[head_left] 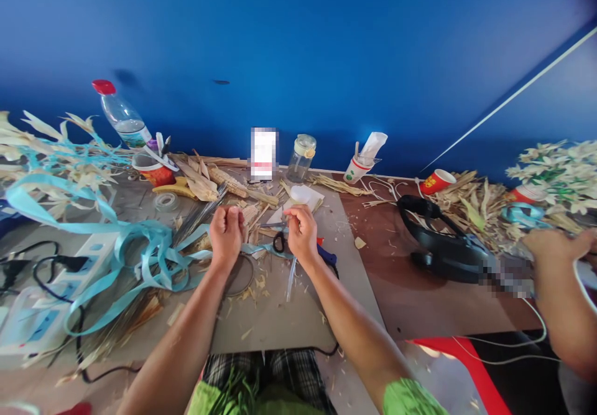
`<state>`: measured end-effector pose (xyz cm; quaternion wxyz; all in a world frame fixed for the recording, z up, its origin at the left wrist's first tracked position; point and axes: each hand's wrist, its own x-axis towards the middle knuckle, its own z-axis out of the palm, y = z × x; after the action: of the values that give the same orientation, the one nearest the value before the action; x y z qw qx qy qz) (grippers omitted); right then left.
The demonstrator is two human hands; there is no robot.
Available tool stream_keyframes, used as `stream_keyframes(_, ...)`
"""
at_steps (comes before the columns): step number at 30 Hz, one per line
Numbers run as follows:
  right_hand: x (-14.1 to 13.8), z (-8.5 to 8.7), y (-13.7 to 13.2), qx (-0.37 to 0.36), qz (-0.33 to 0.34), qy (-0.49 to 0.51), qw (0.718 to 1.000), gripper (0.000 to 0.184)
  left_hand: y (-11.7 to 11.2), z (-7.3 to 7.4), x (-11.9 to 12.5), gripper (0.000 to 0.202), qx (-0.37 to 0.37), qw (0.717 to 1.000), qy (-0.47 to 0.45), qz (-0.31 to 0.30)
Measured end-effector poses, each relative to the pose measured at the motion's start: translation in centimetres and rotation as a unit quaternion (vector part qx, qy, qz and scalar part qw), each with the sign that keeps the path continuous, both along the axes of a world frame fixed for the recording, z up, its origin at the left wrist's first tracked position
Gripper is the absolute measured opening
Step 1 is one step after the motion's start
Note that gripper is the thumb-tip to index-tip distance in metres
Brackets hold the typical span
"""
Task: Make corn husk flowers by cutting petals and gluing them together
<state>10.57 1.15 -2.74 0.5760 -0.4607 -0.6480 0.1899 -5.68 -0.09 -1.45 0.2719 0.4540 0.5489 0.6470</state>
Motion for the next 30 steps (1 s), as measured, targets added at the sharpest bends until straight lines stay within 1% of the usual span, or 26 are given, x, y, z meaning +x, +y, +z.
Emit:
stream_keyframes(3, -0.4, 0.1, -0.4, 0.007, 0.055, -0.035, 0.998, 0.028, 0.4, 0.2, -1.5, 0.022, 0.048, 0.994, 0.05, 0.084)
stream_keyframes(5, -0.7, 0.1, -0.6, 0.009, 0.079, -0.055, 0.995, 0.028, 0.8, 0.1, -2.5, 0.019, 0.058, 0.987, 0.096, 0.117)
stream_keyframes(6, -0.8, 0.0, -0.7, 0.013, 0.079, -0.06, 0.995, 0.026, 1.0, -0.1, -3.0, 0.02, 0.047, 0.982, 0.14, 0.121)
stream_keyframes(7, -0.8, 0.0, -0.8, 0.021, 0.072, -0.062, 0.995, 0.024, 1.2, -0.3, -3.4, 0.021, 0.022, 0.973, 0.199, 0.115)
stream_keyframes(8, -0.9, -0.1, -0.8, 0.029, 0.062, -0.063, 0.996, 0.023, 1.3, -0.5, -3.6, 0.021, -0.017, 0.96, 0.264, 0.095)
stream_keyframes(10, -0.9, -0.2, -0.8, 0.037, 0.045, -0.072, 0.996, 0.022, 1.3, -0.8, -3.7, 0.019, -0.113, 0.918, 0.378, 0.033)
stream_keyframes(12, -0.8, -0.3, -0.8, 0.039, 0.03, -0.085, 0.995, 0.022, 1.2, -1.0, -3.5, 0.021, -0.183, 0.88, 0.439, -0.018)
stream_keyframes(13, -0.7, -0.3, -0.8, 0.039, 0.02, -0.091, 0.995, 0.021, 1.1, -1.0, -3.3, 0.023, -0.194, 0.87, 0.452, -0.03)
stream_keyframes(14, -0.7, -0.2, -0.8, 0.039, 0.012, -0.096, 0.995, 0.021, 1.0, -1.0, -3.1, 0.024, -0.187, 0.87, 0.455, -0.034)
stream_keyframes(15, -0.7, -0.2, -0.8, 0.04, 0.005, -0.1, 0.994, 0.02, 0.9, -0.9, -2.9, 0.024, -0.165, 0.878, 0.449, -0.031)
stream_keyframes(19, -0.7, -0.2, -0.9, 0.055, -0.002, -0.109, 0.993, 0.019, 0.6, -0.3, -2.4, 0.021, -0.018, 0.923, 0.384, -0.019)
stream_keyframes(21, -0.8, -0.4, -0.9, 0.054, 0.005, -0.108, 0.993, 0.019, 0.5, -0.1, -2.3, 0.019, 0.021, 0.936, 0.349, -0.034)
stream_keyframes(23, -0.8, -0.5, -1.0, 0.052, 0.012, -0.107, 0.993, 0.019, 0.5, -0.1, -2.2, 0.02, 0.023, 0.948, 0.315, -0.045)
stream_keyframes(25, -0.8, -0.5, -1.0, 0.052, 0.016, -0.106, 0.993, 0.019, 0.5, 0.0, -2.4, 0.022, 0.004, 0.961, 0.274, -0.044)
stream_keyframes(28, -0.7, -0.5, -0.9, 0.051, 0.02, -0.106, 0.993, 0.019, 0.9, 0.7, -3.3, 0.024, -0.06, 0.975, 0.211, -0.03)
stream_keyframes(30, -0.6, -0.5, -0.8, 0.05, 0.02, -0.105, 0.993, 0.019, 1.6, 1.7, -4.3, 0.025, -0.103, 0.97, 0.218, -0.002)
